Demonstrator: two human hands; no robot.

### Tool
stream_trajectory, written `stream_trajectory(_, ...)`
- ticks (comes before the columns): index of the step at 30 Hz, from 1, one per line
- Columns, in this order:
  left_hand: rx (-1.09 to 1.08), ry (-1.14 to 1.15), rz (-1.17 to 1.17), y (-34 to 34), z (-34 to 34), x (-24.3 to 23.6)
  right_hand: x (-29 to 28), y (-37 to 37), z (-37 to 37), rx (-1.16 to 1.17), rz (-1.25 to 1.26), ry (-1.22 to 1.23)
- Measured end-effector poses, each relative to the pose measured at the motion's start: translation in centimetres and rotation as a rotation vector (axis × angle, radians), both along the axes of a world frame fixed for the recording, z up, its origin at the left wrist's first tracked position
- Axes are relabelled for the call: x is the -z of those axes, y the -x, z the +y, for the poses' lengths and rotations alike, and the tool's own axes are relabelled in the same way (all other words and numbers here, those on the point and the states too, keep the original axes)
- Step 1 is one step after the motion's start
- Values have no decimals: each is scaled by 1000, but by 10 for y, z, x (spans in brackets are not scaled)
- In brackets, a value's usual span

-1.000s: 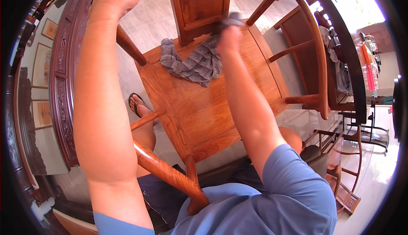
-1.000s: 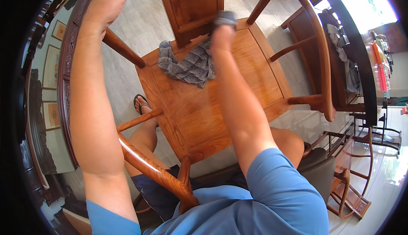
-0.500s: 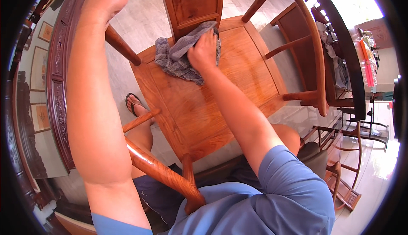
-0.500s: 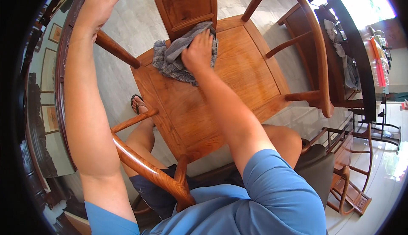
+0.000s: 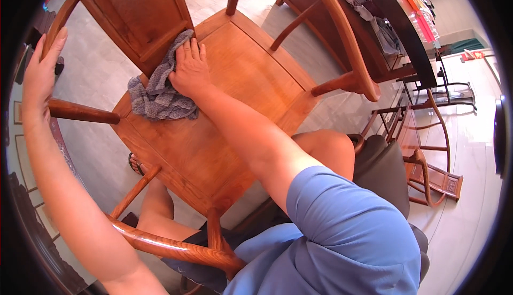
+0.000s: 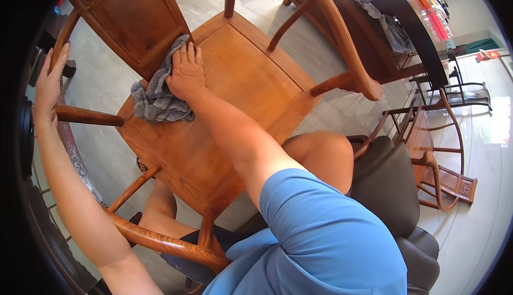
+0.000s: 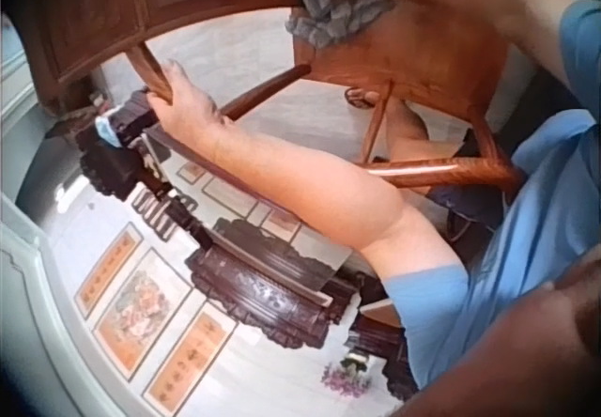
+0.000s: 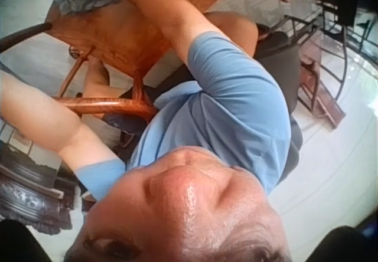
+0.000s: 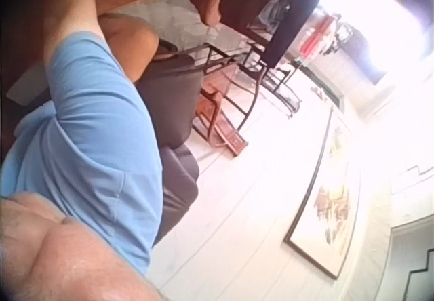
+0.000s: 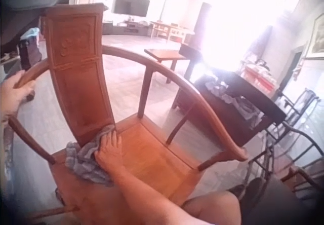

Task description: The person wipes a wooden chair with a cloth, cleaning the armrests, backrest, and seat.

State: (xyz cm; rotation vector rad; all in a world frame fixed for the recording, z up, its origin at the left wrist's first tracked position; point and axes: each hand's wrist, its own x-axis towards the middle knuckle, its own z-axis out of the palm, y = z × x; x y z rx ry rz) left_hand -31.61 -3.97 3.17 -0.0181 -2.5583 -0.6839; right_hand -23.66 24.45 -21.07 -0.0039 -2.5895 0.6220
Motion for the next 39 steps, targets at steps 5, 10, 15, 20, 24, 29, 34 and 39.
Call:
stream_trajectory(5,17,7,-49,2,-2,3,-2,3,13,-26,-60,44)
stream_trajectory(10,44,-3,-2,6,-10,3,-37,14,15,-96,47,221)
stream_trajectory(15,51,80,76,23,-15,16,-17,6,8,33,79,60)
stream_trajectory(20,346,-435,-170,14,-46,-14,-18,17,-21,27,-282,28)
stream_trajectory(24,170,-174,-88,-10,15,-23,-54,35,-1,169,-339,429)
stream_trajectory(29,157,-538,-208,-7,-1,-35,-23,11,-90,30,-36,218)
stream_trajectory(34,290,-405,-37,-67,58,-45,-9,-57,-116,-385,-17,-76)
stream_trajectory(39,235,-330,-70,-51,49,-43,-12,-37,-77,-403,-88,97)
